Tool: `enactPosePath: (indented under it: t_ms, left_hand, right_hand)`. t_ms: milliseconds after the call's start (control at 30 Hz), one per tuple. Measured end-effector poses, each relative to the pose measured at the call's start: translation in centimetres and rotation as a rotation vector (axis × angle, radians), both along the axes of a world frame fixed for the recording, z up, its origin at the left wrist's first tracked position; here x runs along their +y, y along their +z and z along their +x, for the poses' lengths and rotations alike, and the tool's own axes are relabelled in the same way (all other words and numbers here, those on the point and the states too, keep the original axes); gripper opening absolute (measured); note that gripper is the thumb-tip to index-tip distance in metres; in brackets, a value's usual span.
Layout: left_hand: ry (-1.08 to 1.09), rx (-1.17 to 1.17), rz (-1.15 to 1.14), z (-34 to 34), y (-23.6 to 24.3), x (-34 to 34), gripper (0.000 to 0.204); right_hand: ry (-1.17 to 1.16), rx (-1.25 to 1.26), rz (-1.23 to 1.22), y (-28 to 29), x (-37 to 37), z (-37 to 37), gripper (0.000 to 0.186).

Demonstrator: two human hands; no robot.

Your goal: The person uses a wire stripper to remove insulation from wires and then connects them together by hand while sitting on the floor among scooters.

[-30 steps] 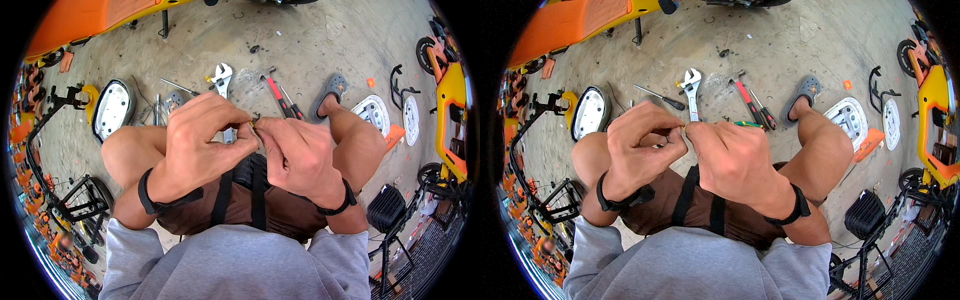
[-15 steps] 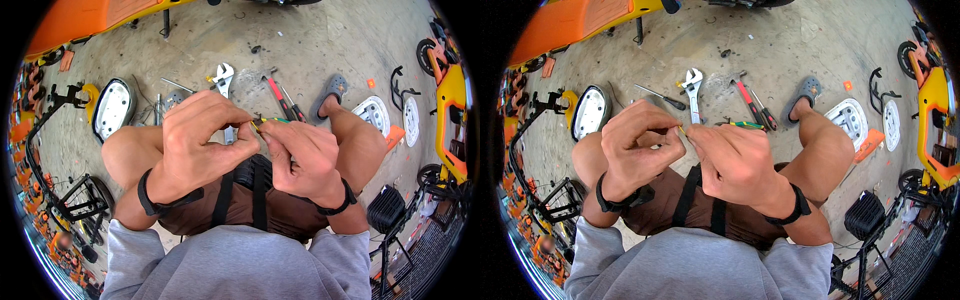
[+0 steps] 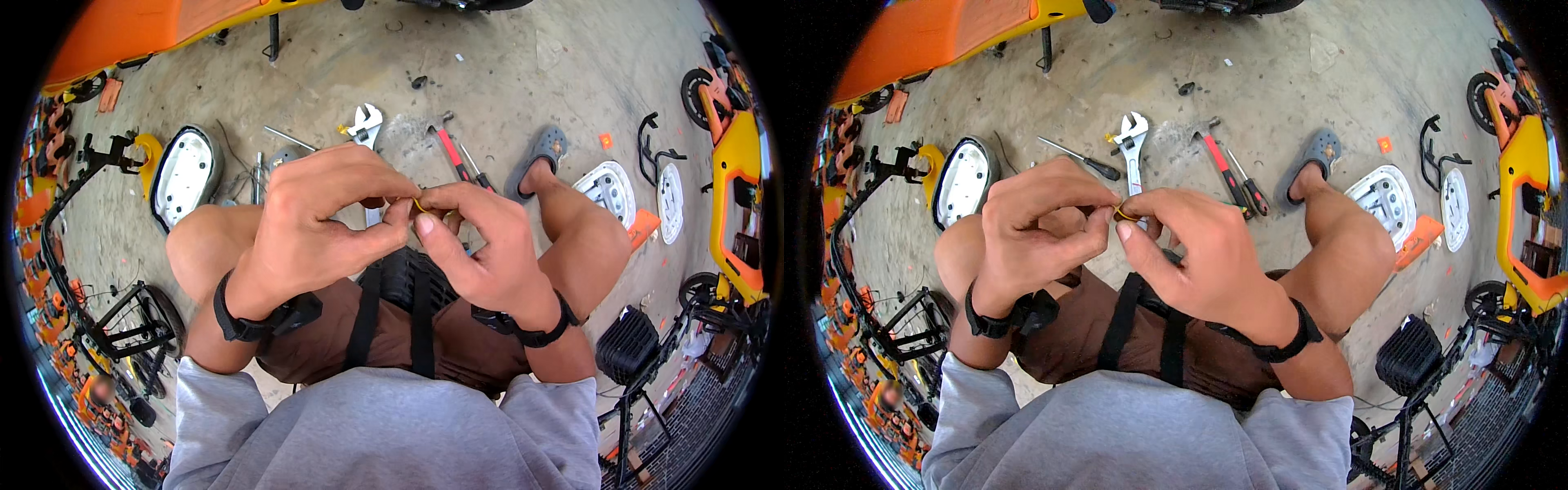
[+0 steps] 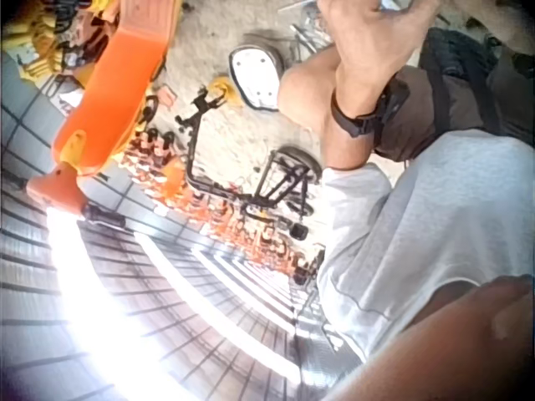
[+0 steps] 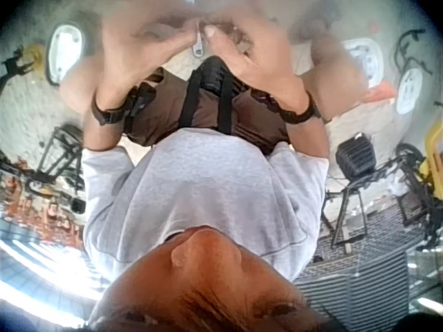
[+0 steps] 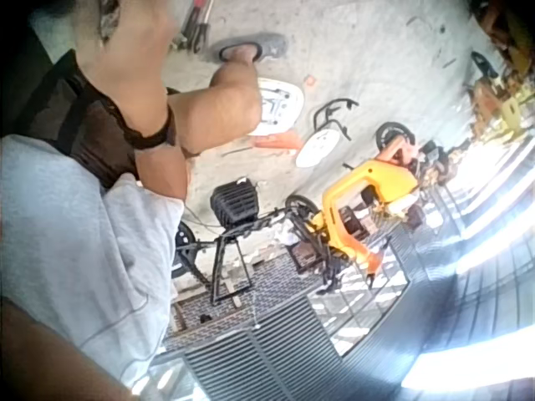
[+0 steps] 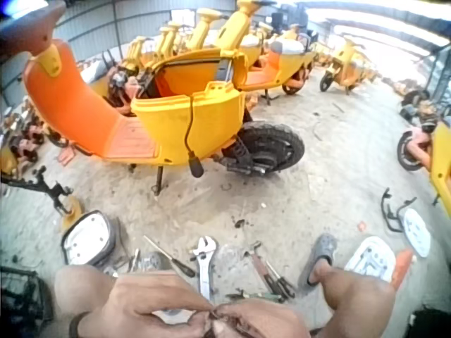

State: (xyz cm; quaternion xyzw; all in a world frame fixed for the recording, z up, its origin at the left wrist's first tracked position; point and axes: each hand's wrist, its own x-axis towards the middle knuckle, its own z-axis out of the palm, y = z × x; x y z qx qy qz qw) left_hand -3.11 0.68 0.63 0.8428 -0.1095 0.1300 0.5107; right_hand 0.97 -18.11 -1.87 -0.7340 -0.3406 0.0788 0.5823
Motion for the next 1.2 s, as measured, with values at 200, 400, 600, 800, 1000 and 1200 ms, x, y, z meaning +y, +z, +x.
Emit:
enactPosePath:
  t_ms: [200,400,600,800,1000,1200]
  left_hand:
    - [-0.086,0.029,-0.026,-0.2,0.2,0.4,0.017]
    - [-0.076,0.035,-0.031,-0.3,0.4,0.1,0.017]
    - [0.044,-0.073,0.01,-0.9,-0.4,-1.0,0.019]
    - [0.031,0.008,-0.067,-0.7,0.1,-1.2,0.015]
    - [-0.026,0.501,-0.62,-0.7,0.7,-0.5,0.008]
    - [-0.075,0.523,-0.732,-0.7,0.6,-0.4,0.008]
  right_hand:
    - [0.02,0.041,-0.021,0.0,-0.3,-0.4,0.01]
    - [-0.082,-0.354,-0.088,-0.3,-0.4,-0.4,0.019]
    - [-0.063,-0.514,-0.225,0.6,-0.7,-0.6,0.03]
    - [-0.118,-0.57,-0.102,0.4,-0.5,-0.4,0.033]
    - [-0.166,-0.537,-0.032,0.2,-0.4,-0.5,0.029]
    - [-0.115,-0.314,0.018,0.9,-0.2,-0.3,0.012]
